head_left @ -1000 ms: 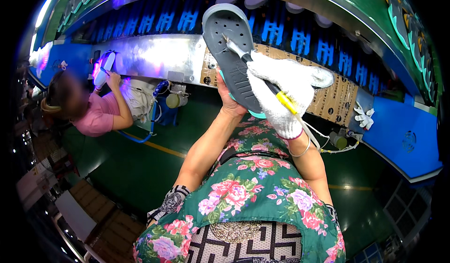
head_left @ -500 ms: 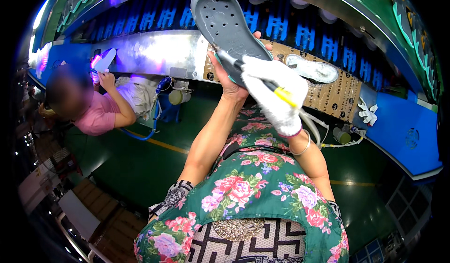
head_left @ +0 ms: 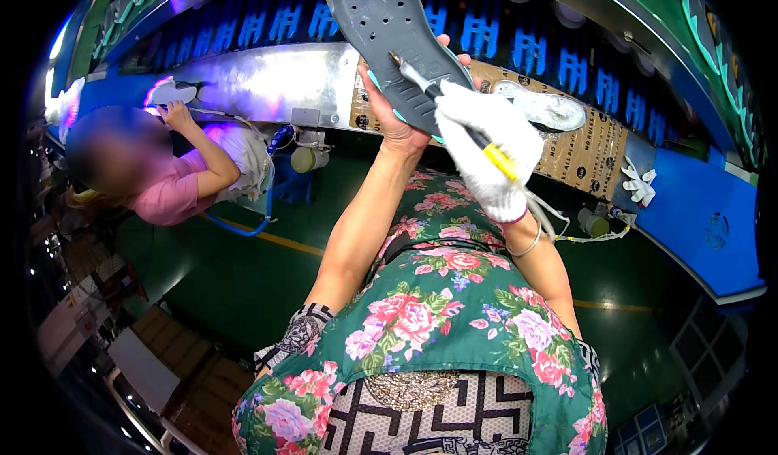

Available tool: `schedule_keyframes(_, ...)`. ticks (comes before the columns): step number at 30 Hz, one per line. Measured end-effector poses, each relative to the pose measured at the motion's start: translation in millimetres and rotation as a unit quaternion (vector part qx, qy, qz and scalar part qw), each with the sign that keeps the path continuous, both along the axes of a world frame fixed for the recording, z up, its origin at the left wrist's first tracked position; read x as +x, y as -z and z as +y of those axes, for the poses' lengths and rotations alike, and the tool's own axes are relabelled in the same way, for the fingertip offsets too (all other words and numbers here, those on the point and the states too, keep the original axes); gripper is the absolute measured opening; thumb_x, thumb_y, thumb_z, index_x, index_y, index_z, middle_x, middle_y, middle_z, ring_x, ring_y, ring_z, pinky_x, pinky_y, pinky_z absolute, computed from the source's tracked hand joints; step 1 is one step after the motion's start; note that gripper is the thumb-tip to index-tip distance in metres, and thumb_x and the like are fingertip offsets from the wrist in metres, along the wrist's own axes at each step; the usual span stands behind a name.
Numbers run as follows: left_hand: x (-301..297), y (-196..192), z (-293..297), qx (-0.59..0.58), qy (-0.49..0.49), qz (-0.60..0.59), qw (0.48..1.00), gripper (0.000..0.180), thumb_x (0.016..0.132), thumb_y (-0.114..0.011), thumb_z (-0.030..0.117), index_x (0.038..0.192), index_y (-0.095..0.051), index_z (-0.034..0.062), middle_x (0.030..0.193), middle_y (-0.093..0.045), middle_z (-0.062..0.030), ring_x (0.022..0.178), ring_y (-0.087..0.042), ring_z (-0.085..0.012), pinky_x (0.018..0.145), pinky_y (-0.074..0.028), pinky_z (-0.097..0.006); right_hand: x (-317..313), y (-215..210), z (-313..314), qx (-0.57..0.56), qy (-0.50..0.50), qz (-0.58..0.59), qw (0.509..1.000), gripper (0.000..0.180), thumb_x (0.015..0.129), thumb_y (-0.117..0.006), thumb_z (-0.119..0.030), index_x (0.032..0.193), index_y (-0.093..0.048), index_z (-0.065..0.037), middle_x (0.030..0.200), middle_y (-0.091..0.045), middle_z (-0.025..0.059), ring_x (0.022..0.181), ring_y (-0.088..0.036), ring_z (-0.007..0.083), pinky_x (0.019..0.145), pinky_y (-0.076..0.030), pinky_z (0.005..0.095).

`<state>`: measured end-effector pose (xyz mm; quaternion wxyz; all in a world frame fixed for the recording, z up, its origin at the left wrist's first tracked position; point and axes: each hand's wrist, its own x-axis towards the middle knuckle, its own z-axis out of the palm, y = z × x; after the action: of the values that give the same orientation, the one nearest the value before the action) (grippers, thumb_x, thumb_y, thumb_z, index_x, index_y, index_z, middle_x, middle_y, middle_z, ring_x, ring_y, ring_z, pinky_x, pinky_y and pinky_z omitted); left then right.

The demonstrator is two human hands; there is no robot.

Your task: The person trims excess material from the edges of a gray slipper using a small blade tool. They repeatedly pick up slippers from a conveyor belt, scrape the edges, and place them back on the belt.

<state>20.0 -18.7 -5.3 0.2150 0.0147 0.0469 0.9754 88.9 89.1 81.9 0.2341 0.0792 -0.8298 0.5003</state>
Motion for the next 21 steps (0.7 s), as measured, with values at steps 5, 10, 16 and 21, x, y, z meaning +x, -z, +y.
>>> schedule_keyframes(5, -0.6, 13.0, -7.9, -0.009, 0.038, 0.036, 0.999, 0.110, 0.076, -0.049, 0.088, 0.148, -0.040, 0.0057, 0.136, -0.054, -0.0209, 0.124, -0.056, -0.0390, 0.103, -0.045, -0.065, 6.1, -5.9, -4.9, 0.030, -0.084, 0.010, 0.996, 0.020, 0.077, -0.078, -0.002, 0.097, -0.076, -0.006, 0.100, -0.076, 0.0114, 0.086, -0.072, 0.0240, 0.078, -0.056, 0.0322)
schedule_keyframes(10, -5.7, 2.3, -6.1, 0.058, 0.011, 0.021, 0.998, 0.111, 0.074, -0.048, 0.091, 0.147, -0.043, 0.0072, 0.136, -0.056, -0.0204, 0.124, -0.056, -0.0372, 0.106, -0.043, -0.064, 13.7, 3.4, 5.5, -0.131, -0.029, -0.121, 0.984, 0.021, 0.081, -0.075, -0.004, 0.102, -0.076, -0.006, 0.102, -0.075, 0.0098, 0.093, -0.072, 0.0244, 0.080, -0.056, 0.0332)
schedule_keyframes(16, -13.3, 9.8, -6.4, 0.022, 0.009, 0.058, 0.998, 0.113, 0.073, -0.046, 0.093, 0.147, -0.044, 0.0068, 0.132, -0.057, -0.0242, 0.126, -0.055, -0.0368, 0.108, -0.042, -0.063, 18.0, 8.6, 7.7, -0.132, -0.045, -0.097, 0.985, 0.022, 0.078, -0.079, -0.002, 0.099, -0.076, -0.005, 0.099, -0.075, 0.0115, 0.087, -0.071, 0.0243, 0.079, -0.055, 0.0318)
schedule_keyframes(21, -15.9, 9.8, -2.5, 0.084, 0.019, 0.052, 0.995, 0.112, 0.074, -0.047, 0.092, 0.147, -0.044, 0.0066, 0.137, -0.056, -0.0216, 0.127, -0.054, -0.0357, 0.109, -0.042, -0.063, 23.0, -4.4, 6.1, 0.066, -0.084, 0.009, 0.994, 0.021, 0.079, -0.079, -0.007, 0.100, -0.077, -0.007, 0.102, -0.075, 0.0111, 0.090, -0.072, 0.0248, 0.081, -0.055, 0.0331)
